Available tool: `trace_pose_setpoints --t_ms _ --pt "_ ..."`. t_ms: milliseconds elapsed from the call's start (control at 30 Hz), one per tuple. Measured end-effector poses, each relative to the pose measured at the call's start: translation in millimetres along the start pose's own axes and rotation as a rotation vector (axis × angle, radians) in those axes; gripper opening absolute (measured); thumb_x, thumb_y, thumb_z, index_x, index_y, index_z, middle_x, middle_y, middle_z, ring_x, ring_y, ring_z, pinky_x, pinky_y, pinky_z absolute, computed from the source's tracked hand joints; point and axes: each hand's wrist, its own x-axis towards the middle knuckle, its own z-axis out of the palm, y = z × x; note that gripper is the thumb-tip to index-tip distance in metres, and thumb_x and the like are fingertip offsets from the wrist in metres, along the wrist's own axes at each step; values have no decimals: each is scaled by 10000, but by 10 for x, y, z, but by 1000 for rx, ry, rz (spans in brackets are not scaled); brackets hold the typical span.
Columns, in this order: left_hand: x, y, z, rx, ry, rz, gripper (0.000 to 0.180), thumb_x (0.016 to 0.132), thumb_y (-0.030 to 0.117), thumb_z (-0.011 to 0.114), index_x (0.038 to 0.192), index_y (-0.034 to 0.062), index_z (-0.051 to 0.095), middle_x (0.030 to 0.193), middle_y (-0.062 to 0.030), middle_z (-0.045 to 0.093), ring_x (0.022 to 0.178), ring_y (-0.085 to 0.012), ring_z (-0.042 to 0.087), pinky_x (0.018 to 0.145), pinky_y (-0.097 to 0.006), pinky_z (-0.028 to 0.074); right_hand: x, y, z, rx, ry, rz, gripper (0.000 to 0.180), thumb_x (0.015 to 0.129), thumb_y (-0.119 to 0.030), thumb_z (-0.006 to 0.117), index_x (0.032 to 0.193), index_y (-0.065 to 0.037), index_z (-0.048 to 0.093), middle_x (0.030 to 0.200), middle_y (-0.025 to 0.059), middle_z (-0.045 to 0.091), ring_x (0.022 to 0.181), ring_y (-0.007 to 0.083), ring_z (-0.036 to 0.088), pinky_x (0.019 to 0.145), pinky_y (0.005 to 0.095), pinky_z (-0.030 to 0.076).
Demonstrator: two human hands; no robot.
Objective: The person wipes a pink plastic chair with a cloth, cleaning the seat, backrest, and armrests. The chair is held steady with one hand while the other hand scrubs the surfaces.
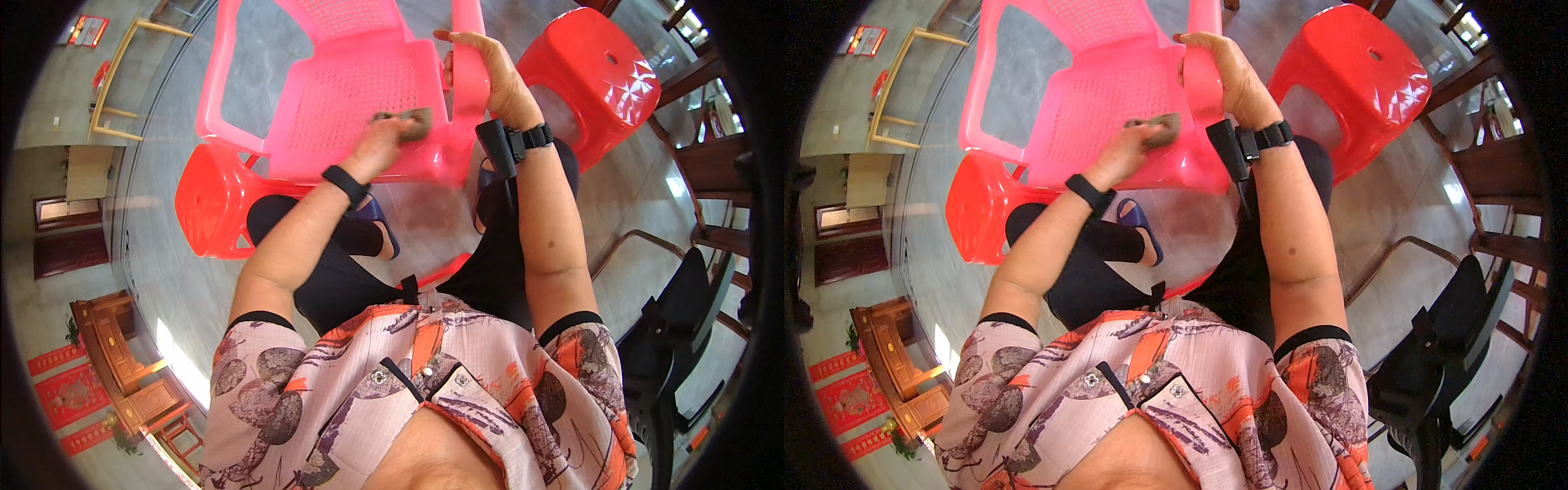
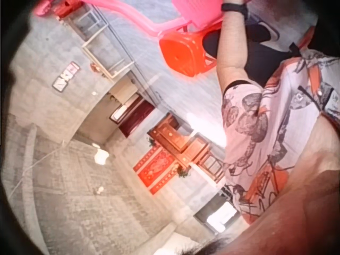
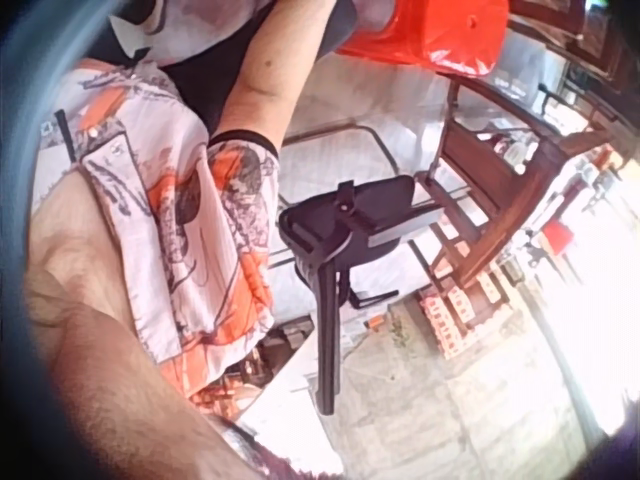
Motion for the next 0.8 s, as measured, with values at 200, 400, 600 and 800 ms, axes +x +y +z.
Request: trace_pose_setpoints --t_ms 200,400,600,800 --pt "-107 -1407 -788 581 39 -387 303 956 138 512 1152 116 742 1128 -185 730 1081 -407 687 961 -496 546 -7 -30 36 263 60 166 400 963 -230 651 1292 -7 606 826 92 676 662 191 657 603 318 544" --pt "374 -1746 -611 416 18 -643 333 932 213 512 1093 43 749 1166 -248 709 1088 -413 686 900 -549 531 -39 -81 81 184 42 129 481 965 -229 622 1365 22 530 733 91 628 622 207 610 637 329 535" --pt "484 -369 281 28 171 192 247 817 17 559 1048 56 637 991 -229 691 955 -456 653 811 -537 512 -33 -94 88 168 45 116 476 966 -225 621 1362 24 531 735 85 587 627 200 551 613 323 499" --pt "482 -608 -111 248 79 236 258 850 -6 546 1068 63 667 1067 -211 693 979 -426 663 825 -512 535 -63 -129 174 260 91 201 492 972 -237 592 1382 24 517 737 77 578 632 193 546 620 314 486"
